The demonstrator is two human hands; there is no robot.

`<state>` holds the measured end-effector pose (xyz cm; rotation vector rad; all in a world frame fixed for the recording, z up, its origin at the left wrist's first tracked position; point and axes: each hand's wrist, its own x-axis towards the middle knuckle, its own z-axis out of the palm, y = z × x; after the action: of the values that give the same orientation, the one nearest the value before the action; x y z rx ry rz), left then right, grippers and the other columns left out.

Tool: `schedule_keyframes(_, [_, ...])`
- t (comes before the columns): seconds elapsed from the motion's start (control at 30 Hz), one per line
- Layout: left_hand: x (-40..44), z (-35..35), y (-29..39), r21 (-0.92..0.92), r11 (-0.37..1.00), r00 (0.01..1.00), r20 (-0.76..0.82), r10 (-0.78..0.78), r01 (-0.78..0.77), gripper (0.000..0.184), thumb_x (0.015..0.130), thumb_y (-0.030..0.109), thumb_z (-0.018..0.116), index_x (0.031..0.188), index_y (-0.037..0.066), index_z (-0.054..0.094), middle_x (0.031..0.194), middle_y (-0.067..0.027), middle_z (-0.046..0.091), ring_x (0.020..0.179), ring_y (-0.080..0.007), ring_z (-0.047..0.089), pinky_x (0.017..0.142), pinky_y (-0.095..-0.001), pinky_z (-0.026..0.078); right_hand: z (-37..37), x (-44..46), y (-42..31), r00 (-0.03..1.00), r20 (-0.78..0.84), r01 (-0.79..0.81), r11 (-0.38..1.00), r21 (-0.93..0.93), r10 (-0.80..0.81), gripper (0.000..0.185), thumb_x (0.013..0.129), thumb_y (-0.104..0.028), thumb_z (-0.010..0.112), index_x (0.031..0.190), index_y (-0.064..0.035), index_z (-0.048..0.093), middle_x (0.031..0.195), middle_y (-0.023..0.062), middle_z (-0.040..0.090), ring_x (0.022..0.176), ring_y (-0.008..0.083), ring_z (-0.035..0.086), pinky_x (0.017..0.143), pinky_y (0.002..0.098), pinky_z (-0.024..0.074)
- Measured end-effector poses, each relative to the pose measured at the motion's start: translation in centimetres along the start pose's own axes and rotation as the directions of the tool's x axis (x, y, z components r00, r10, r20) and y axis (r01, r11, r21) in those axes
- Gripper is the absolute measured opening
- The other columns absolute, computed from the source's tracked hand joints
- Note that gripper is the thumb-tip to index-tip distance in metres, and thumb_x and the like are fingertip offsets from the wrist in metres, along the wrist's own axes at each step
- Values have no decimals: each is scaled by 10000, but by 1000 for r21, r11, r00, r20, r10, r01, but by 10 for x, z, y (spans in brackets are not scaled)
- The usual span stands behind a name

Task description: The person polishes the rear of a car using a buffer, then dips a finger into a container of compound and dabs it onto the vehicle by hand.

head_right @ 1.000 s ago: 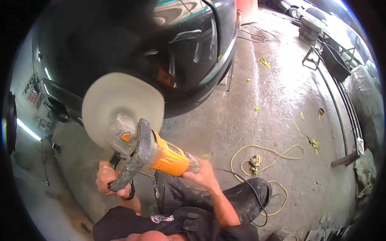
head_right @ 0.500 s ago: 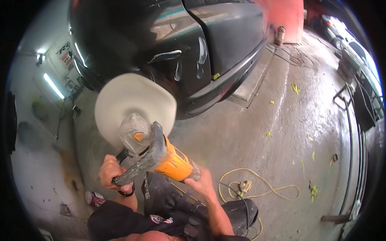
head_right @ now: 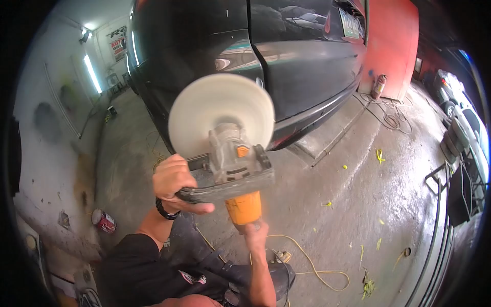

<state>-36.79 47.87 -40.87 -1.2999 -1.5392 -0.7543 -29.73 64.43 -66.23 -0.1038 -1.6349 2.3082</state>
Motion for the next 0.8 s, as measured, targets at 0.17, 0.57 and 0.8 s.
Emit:
schedule_keyframes(0.17, [18, 4, 1, 13, 1000, 999, 43, 27, -28, 536, 606, 484, 935, 607, 130, 533, 518, 28, 420, 426, -154, 411, 480, -292, 306, 6, 3, -13, 1000, 21, -16, 1000, 18, 15, 992, 671, -915, 574, 987, 24, 628, 779, 74, 644, 567, 157, 628, 475, 280, 500])
schedule_keyframes(0.57, [-66, -63, -48, -160, 987, 942, -325, -80, 28, 646, 723, 667, 795, 625, 101, 500, 511, 41, 400, 423, -133, 383, 497, -302, 298, 70, -1, -22, 990, 71, 123, 992, -22, -121, 888, 736, -667, 786, 1184, 84, 631, 1049, 90, 713, 972, 155, 645, 860, 331, 519])
schedule_keyframes(0.8, [-112, -97, -82, -140, 980, 842, -503, -195, 144, 703, 844, 712, 637, 645, 67, 438, 518, 9, 399, 453, -115, 353, 504, -298, 257, 102, 13, -18, 990, 118, 122, 873, -472, -75, 776, 706, -579, 807, 1188, 8, 649, 995, 219, 728, 967, 375, 708, 839, 417, 536])
